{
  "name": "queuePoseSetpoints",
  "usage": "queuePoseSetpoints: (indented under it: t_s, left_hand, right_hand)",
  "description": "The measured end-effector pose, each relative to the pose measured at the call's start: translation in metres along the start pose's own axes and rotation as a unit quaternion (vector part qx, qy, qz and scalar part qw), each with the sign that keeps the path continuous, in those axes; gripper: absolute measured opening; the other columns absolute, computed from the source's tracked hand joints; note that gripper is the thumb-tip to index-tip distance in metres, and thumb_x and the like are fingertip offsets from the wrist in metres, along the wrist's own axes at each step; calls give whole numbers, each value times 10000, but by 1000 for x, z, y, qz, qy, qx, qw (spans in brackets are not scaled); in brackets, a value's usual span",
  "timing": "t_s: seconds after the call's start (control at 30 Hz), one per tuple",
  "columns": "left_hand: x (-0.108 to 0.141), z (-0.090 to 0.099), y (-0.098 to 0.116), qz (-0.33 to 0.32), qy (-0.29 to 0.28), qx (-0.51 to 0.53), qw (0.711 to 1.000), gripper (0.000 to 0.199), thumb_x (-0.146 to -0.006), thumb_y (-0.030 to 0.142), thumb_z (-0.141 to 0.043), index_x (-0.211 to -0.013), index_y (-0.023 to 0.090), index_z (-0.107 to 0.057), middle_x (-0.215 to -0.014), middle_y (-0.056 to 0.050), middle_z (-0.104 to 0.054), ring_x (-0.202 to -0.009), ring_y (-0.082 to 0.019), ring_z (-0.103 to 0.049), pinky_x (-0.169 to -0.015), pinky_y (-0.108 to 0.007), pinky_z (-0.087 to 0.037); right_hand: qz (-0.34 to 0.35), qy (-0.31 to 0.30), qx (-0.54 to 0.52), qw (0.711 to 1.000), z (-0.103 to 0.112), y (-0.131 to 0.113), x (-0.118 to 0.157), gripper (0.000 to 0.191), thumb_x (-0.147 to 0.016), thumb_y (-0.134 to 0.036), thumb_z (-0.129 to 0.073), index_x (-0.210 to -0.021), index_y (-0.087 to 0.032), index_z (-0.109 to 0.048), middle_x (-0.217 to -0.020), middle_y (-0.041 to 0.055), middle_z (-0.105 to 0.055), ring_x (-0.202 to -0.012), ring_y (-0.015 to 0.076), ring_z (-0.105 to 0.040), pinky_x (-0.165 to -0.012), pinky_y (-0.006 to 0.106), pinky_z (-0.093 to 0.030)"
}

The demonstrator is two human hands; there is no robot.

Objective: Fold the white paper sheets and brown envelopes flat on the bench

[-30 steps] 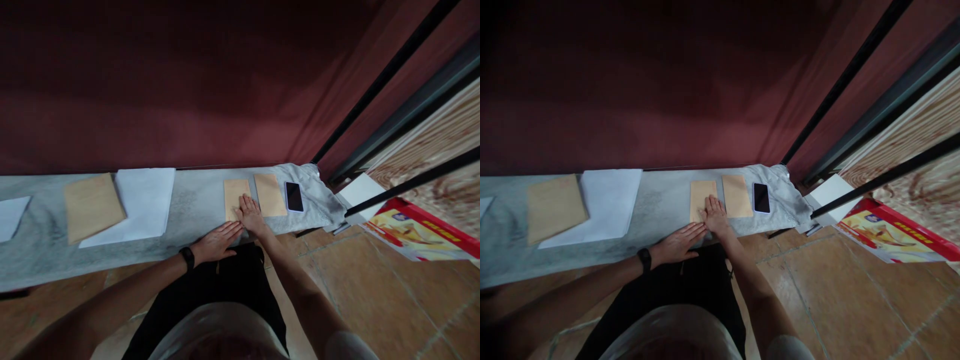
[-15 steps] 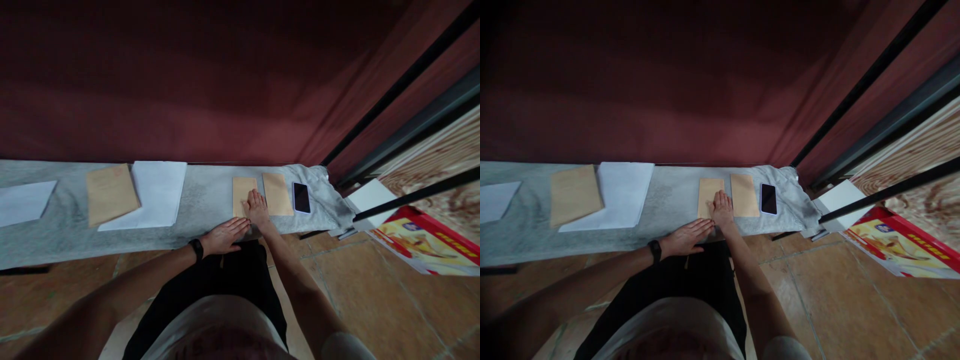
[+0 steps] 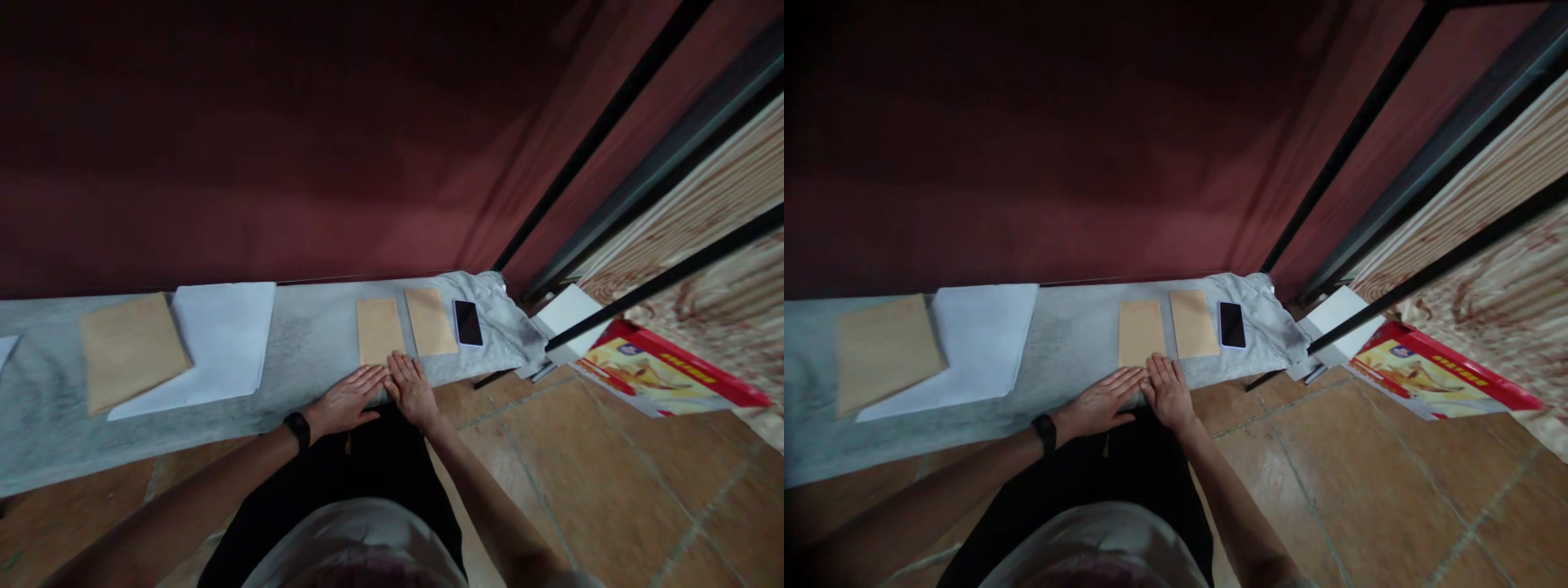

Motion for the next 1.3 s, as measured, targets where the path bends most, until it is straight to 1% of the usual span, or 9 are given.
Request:
queuePoseSetpoints:
  t_s: [0.17,0.4,0.5,0.6,0.7,0.83,0.97,1.13,1.3]
  left_hand:
    - [7,-6,0,7,11,-20,1000,732,-962,471,-516,-1570,153,-262,-1642,-147,-314,-1536,-247,-241,-1256,-423,-205]
    - [32,-7,2,54,79,-67,993,604,-1007,436,-435,-1528,139,-365,-1587,-139,-423,-1484,-232,-366,-1226,-400,-301]
    - [32,-3,9,73,96,-73,990,548,-1014,419,-417,-1470,117,-458,-1517,-154,-516,-1433,-239,-449,-1211,-408,-336]
    - [14,1,16,104,90,-67,988,511,-1022,419,-398,-1403,107,-536,-1431,-163,-598,-1390,-255,-500,-1210,-438,-337]
    - [-13,0,16,135,80,-41,987,523,-1029,431,-365,-1427,127,-519,-1470,-148,-566,-1422,-252,-457,-1217,-446,-317]
    - [-47,-6,0,173,57,-10,983,536,-1041,389,-288,-1511,175,-430,-1606,-109,-402,-1497,-237,-336,-1234,-448,-262]
    - [-73,-11,-15,207,40,-4,978,546,-1030,367,-279,-1550,230,-373,-1651,-73,-320,-1532,-252,-250,-1248,-493,-187]
    - [-99,-10,-28,242,41,-13,969,558,-1021,399,-266,-1554,263,-365,-1654,-47,-319,-1546,-243,-206,-1252,-510,-135]
    - [-114,-1,-47,283,34,-9,959,565,-1022,415,-234,-1549,268,-373,-1655,-27,-318,-1548,-233,-193,-1252,-495,-130]
  right_hand:
    - [0,-15,15,1000,9,-3,25,591,-1063,-396,-408,-1583,-137,-297,-1600,124,-382,-1489,251,-342,-1229,478,-267]
    - [-31,5,27,999,8,-8,29,585,-1053,-375,-434,-1582,-157,-313,-1596,116,-388,-1467,263,-382,-1217,476,-290]
    - [-42,9,24,999,6,-11,30,570,-1055,-368,-434,-1574,-155,-333,-1593,112,-395,-1467,262,-381,-1218,473,-284]
    - [-51,13,21,998,5,-12,30,554,-1059,-372,-429,-1564,-156,-354,-1595,105,-393,-1470,259,-376,-1224,471,-268]
    - [-56,16,20,998,4,-13,30,530,-1060,-365,-432,-1559,-194,-372,-1607,92,-376,-1474,262,-366,-1221,485,-264]
    - [-59,12,14,998,5,-14,29,512,-1049,-339,-459,-1548,-247,-397,-1613,79,-371,-1470,268,-372,-1209,493,-283]
    - [-73,11,7,997,6,-16,27,509,-1040,-331,-480,-1539,-255,-415,-1600,77,-397,-1463,279,-379,-1201,502,-296]
    - [-79,17,5,997,8,-18,26,491,-1036,-337,-492,-1518,-252,-449,-1575,85,-439,-1451,276,-397,-1195,502,-311]
    - [-78,18,11,997,8,-18,25,504,-1035,-338,-493,-1528,-251,-431,-1586,92,-420,-1448,277,-403,-1193,502,-314]
Point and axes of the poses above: each hand's wrist, its own x-axis away from the middle knuckle, its own z-axis out of the back of the hand, y = z × x, the point moved 1 cm from there along -x, towards the middle knuckle
